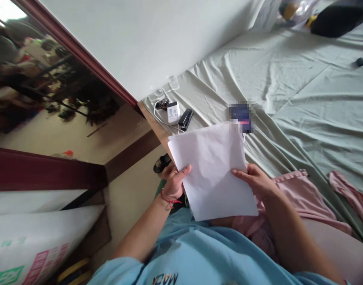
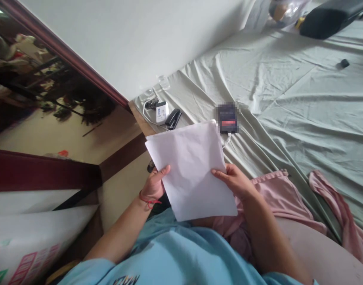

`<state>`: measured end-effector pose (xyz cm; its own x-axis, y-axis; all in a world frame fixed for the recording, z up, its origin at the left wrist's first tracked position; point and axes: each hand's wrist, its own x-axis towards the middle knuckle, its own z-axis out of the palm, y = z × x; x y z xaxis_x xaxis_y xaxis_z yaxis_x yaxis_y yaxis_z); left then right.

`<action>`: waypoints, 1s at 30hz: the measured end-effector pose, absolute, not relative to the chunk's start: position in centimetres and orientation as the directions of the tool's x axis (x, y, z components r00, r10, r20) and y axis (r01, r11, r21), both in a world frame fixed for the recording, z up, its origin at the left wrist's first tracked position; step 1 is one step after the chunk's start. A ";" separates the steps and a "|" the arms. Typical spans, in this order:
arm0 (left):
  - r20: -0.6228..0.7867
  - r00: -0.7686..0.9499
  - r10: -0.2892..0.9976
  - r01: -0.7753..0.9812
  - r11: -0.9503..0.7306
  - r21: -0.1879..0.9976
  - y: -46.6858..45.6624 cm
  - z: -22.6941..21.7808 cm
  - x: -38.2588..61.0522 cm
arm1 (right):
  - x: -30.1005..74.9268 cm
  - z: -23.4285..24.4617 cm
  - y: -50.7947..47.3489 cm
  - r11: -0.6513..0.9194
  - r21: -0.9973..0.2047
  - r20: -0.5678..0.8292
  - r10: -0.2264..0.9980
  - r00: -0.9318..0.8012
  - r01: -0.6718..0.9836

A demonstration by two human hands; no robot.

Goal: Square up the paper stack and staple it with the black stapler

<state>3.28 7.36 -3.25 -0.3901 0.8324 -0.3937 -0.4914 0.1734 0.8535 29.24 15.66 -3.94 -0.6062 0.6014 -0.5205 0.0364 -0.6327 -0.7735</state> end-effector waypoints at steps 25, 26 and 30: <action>-0.109 -0.142 0.984 -0.520 0.020 0.854 12.1 -2.0 1.3 | 28.8 -4.8 15.7 -0.654 -0.756 -0.531 0.612 -0.587 0.002; -0.120 -0.131 0.984 -0.537 0.032 0.843 12.1 -1.9 1.4 | 28.8 -4.7 15.7 -0.647 -0.763 -0.526 0.617 -0.585 0.003; -0.096 -0.090 0.991 -0.576 0.027 0.817 12.0 -1.5 1.5 | 29.0 -4.8 15.7 -0.634 -0.773 -0.528 0.606 -0.595 0.040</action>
